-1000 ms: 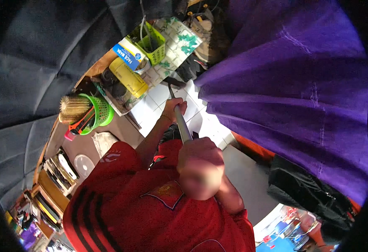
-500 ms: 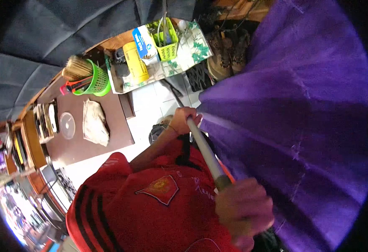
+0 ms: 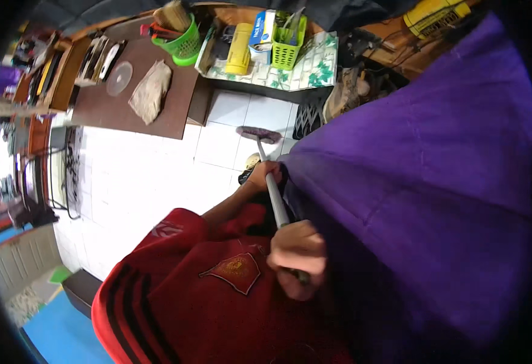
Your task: Sweeping the tiled floor of a barber shop using a broom.
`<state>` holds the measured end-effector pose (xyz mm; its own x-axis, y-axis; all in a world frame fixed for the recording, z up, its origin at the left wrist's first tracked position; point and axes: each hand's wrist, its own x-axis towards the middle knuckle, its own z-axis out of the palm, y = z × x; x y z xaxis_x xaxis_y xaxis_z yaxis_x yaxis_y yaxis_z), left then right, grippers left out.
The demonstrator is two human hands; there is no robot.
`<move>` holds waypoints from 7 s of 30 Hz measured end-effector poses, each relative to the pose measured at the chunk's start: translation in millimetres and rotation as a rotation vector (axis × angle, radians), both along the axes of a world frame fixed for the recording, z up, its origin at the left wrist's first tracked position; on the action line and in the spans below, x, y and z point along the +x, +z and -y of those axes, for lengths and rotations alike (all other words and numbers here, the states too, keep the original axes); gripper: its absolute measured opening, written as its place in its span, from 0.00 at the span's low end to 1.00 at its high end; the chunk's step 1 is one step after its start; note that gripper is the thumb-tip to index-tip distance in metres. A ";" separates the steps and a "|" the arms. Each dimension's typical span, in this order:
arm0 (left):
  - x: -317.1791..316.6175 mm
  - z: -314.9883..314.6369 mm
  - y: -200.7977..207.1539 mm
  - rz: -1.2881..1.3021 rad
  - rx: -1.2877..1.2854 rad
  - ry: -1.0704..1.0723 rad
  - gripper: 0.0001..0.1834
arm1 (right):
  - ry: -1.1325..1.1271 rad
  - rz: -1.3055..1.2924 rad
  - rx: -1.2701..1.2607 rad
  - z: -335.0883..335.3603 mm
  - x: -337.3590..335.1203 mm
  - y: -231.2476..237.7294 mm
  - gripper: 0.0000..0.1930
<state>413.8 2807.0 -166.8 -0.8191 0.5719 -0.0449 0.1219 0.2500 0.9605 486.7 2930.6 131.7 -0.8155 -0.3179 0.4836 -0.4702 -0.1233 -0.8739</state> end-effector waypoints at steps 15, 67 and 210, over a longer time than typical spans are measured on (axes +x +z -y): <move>-112.2 -33.8 5.6 -0.182 -0.034 0.446 0.11 | -0.013 -0.102 -0.005 -6.2 -86.3 -11.0 0.08; -64.5 -149.9 104.3 -0.033 -0.204 0.977 0.13 | 0.975 0.078 -0.096 -133.7 -212.2 132.0 0.30; -28.7 290.0 71.5 0.046 -0.505 2.143 0.11 | 2.021 -0.207 -0.155 383.6 -205.8 118.9 0.26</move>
<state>385.0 2517.0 -95.3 -0.0132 -0.9937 0.1115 -0.6135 0.0961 0.7838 280.9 2547.0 250.6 0.6362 -0.4715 0.6106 0.3341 -0.5450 -0.7690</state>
